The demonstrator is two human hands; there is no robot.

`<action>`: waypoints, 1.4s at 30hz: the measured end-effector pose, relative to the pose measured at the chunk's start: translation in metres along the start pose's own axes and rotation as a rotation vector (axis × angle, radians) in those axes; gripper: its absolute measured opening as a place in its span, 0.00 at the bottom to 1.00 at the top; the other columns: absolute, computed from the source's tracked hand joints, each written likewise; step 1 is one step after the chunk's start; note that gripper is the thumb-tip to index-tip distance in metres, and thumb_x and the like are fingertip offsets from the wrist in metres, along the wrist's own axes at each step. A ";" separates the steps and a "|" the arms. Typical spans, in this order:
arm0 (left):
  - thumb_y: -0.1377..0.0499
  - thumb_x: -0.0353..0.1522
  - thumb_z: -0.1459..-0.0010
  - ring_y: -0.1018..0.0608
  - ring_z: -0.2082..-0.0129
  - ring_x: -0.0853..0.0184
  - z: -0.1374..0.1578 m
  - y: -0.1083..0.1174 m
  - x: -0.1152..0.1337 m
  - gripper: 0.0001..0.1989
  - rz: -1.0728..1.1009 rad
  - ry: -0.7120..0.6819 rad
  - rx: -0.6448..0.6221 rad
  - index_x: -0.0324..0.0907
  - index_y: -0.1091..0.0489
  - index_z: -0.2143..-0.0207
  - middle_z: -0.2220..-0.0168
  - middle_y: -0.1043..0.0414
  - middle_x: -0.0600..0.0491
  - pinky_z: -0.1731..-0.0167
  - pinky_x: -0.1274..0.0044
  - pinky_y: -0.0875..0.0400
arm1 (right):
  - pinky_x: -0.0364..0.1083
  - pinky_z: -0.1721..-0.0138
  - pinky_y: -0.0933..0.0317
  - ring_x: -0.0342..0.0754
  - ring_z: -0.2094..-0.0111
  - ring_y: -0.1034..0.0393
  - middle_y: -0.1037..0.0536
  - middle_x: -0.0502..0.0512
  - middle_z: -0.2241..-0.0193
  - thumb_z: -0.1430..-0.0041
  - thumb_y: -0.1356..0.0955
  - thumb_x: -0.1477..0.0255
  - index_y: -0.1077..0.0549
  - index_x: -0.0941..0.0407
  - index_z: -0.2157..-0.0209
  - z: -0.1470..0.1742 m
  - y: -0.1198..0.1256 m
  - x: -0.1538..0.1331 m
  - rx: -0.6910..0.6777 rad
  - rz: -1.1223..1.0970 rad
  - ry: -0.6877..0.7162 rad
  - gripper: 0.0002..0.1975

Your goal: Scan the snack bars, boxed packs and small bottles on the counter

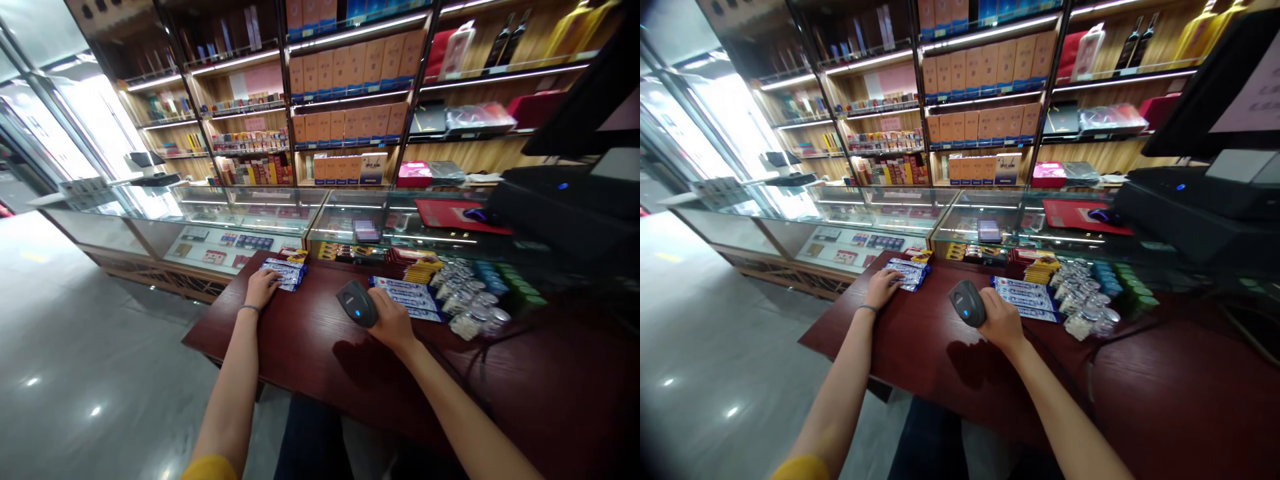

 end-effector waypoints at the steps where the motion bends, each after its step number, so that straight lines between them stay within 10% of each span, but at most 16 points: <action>1: 0.41 0.36 0.40 0.25 0.53 0.58 0.000 0.000 0.002 0.09 -0.002 0.002 0.002 0.47 0.23 0.58 0.55 0.24 0.48 0.49 0.67 0.33 | 0.43 0.69 0.37 0.48 0.65 0.26 0.23 0.57 0.61 0.45 0.36 0.72 0.34 0.55 0.56 0.000 0.001 0.000 0.003 -0.005 -0.004 0.13; 13: 0.48 0.38 0.34 0.22 0.61 0.62 -0.003 0.008 0.015 0.12 0.204 0.249 0.161 0.46 0.26 0.61 0.64 0.22 0.50 0.54 0.70 0.32 | 0.44 0.67 0.34 0.51 0.61 0.26 0.24 0.59 0.59 0.48 0.35 0.74 0.35 0.56 0.54 0.003 0.008 0.002 0.025 -0.011 0.003 0.17; 19: 0.47 0.46 0.37 0.25 0.78 0.70 -0.002 -0.031 0.031 0.16 1.018 0.589 0.109 0.43 0.32 0.62 0.73 0.28 0.55 0.76 0.77 0.29 | 0.44 0.69 0.35 0.50 0.62 0.26 0.24 0.59 0.59 0.47 0.36 0.73 0.35 0.55 0.53 0.002 0.007 -0.004 -0.009 -0.058 0.007 0.18; 25: 0.36 0.38 0.42 0.21 0.69 0.69 0.002 -0.067 0.087 0.17 1.603 0.644 -0.208 0.42 0.30 0.52 0.64 0.24 0.51 0.65 0.75 0.23 | 0.43 0.71 0.36 0.50 0.63 0.26 0.24 0.57 0.60 0.48 0.35 0.73 0.34 0.55 0.53 0.003 -0.007 -0.005 -0.133 -0.101 -0.055 0.18; 42: 0.39 0.31 0.40 0.19 0.61 0.65 0.005 -0.079 0.093 0.19 1.723 0.659 -0.281 0.43 0.31 0.46 0.56 0.24 0.48 0.60 0.72 0.22 | 0.43 0.74 0.43 0.47 0.68 0.29 0.27 0.55 0.63 0.47 0.35 0.72 0.34 0.55 0.58 0.003 -0.012 -0.007 -0.195 -0.114 -0.072 0.12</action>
Point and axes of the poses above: each hand's wrist, its own z-axis away from the middle knuckle, its own y-axis out of the back of the hand, x = y × z, the point moved 9 cm from there along -z, towards the middle knuckle
